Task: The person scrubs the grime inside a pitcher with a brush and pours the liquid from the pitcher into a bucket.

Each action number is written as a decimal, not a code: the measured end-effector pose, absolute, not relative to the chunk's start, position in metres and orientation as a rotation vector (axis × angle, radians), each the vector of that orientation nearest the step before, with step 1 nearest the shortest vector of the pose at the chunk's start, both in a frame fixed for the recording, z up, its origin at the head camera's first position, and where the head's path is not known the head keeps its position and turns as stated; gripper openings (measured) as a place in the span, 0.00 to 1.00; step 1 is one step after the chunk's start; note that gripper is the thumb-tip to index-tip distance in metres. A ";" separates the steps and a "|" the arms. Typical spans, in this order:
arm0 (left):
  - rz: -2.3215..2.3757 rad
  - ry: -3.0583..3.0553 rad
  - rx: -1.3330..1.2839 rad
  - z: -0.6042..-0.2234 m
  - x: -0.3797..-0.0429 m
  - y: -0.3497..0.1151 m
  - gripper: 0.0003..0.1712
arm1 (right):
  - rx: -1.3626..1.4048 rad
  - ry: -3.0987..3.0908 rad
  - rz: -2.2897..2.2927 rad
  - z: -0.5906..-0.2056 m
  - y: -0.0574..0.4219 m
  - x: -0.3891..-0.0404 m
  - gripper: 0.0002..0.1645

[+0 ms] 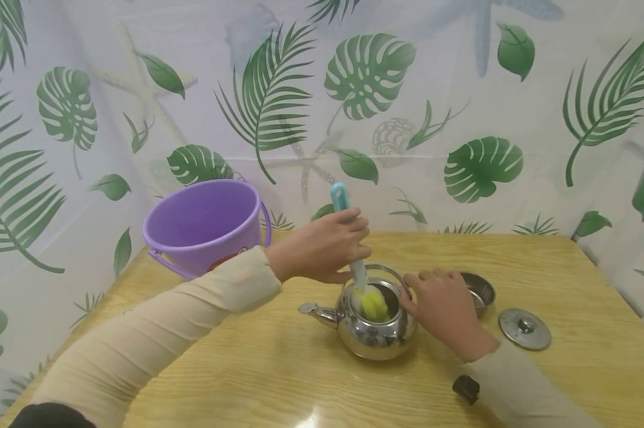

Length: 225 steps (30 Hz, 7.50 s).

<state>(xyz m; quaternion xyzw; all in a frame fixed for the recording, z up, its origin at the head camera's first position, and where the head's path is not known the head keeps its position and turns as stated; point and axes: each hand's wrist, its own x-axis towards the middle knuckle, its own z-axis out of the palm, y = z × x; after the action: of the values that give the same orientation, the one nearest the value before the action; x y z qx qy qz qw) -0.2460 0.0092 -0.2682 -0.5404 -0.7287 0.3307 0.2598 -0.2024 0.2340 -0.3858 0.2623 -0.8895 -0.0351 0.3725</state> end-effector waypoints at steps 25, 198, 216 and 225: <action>0.924 -1.947 -1.470 -0.264 -0.246 0.014 0.22 | 0.792 -2.141 -0.183 -0.392 0.242 -0.211 0.30; 0.939 -1.932 -1.447 -0.267 -0.232 0.019 0.21 | 0.758 -2.130 -0.165 -0.393 0.242 -0.215 0.26; 0.932 -1.980 -1.425 -0.262 -0.232 0.009 0.22 | 0.761 -2.143 -0.162 -0.393 0.241 -0.213 0.28; 0.871 -1.965 -1.372 -0.260 -0.230 0.012 0.21 | 0.760 -2.141 -0.162 -0.393 0.243 -0.213 0.26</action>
<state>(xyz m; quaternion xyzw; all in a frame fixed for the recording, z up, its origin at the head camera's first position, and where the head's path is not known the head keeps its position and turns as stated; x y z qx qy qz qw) -0.2299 0.0119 -0.2601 -0.5147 -0.7371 0.3267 0.2914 -0.2131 0.2425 -0.3932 0.3029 -0.8536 -0.0644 0.4188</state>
